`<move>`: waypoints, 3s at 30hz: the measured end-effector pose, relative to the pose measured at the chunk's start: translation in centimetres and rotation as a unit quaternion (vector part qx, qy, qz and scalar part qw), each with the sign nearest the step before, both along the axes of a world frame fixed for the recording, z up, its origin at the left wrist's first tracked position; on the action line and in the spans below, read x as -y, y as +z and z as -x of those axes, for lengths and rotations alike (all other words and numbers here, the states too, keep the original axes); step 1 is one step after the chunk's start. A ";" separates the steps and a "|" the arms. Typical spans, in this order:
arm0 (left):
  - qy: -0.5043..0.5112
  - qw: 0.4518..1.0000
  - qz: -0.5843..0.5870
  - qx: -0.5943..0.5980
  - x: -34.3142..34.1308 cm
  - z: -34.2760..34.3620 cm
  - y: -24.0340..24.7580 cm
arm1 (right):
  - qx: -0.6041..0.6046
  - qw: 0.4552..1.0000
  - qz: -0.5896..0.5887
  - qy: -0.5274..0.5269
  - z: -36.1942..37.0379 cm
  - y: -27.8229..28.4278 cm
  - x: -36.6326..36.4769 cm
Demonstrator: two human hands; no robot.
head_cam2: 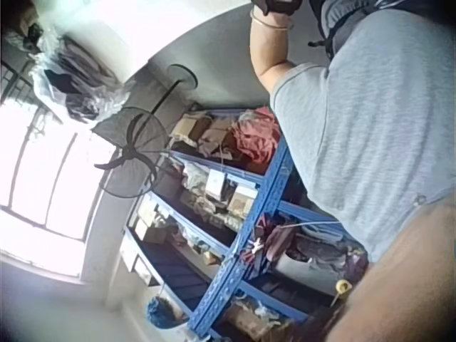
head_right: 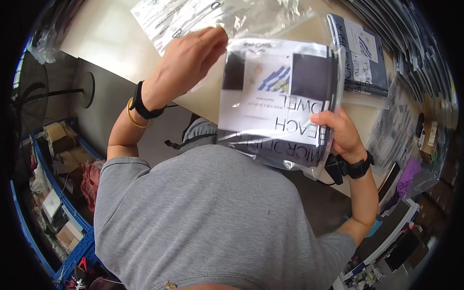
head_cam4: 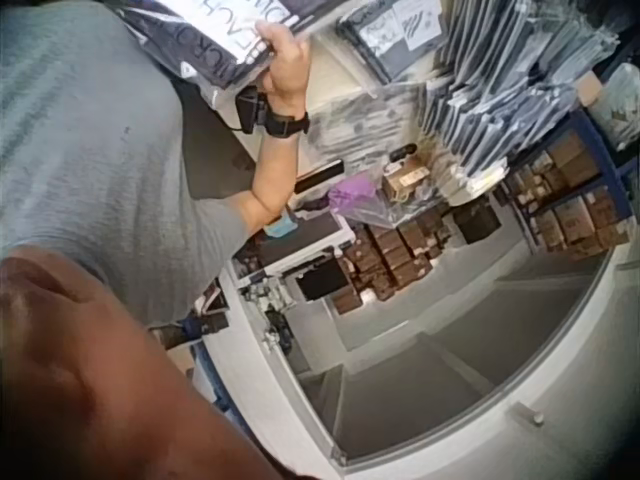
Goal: Placing folded microfiber towels and instruction sheets into plastic bags and sealing them.
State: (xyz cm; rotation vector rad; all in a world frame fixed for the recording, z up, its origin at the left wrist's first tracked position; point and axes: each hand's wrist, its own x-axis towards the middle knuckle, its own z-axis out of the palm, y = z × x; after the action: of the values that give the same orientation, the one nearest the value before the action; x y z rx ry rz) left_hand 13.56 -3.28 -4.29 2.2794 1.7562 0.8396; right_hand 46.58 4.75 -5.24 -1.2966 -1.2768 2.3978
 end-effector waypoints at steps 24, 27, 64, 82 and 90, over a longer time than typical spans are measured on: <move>0.028 0.995 0.078 -0.055 2.7 -1.7 0.4 | -0.155 0.961 0.107 -0.202 2.1 -2.8 0.1; 0.014 0.996 0.088 -0.021 2.6 -2.0 0.7 | -0.202 0.949 0.120 -0.209 2.7 -2.3 0.1; -0.196 0.979 -0.003 -0.059 -4.2 -8.1 2.2 | -0.171 0.970 -0.008 -0.173 7.1 -3.3 -0.1; -0.132 0.985 0.012 -0.112 -5.2 -5.1 4.3 | -0.232 0.972 -0.025 0.010 12.2 -1.5 -0.2; -0.181 0.980 -0.070 -0.033 -2.5 -6.1 4.2 | -0.267 0.840 -0.465 0.084 12.5 -6.8 -1.9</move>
State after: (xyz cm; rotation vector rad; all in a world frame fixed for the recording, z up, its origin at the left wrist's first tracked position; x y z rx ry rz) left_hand 19.66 -0.73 -0.11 2.6323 1.2764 0.8444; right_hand 34.11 6.60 -12.03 -0.2196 -1.9729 1.5690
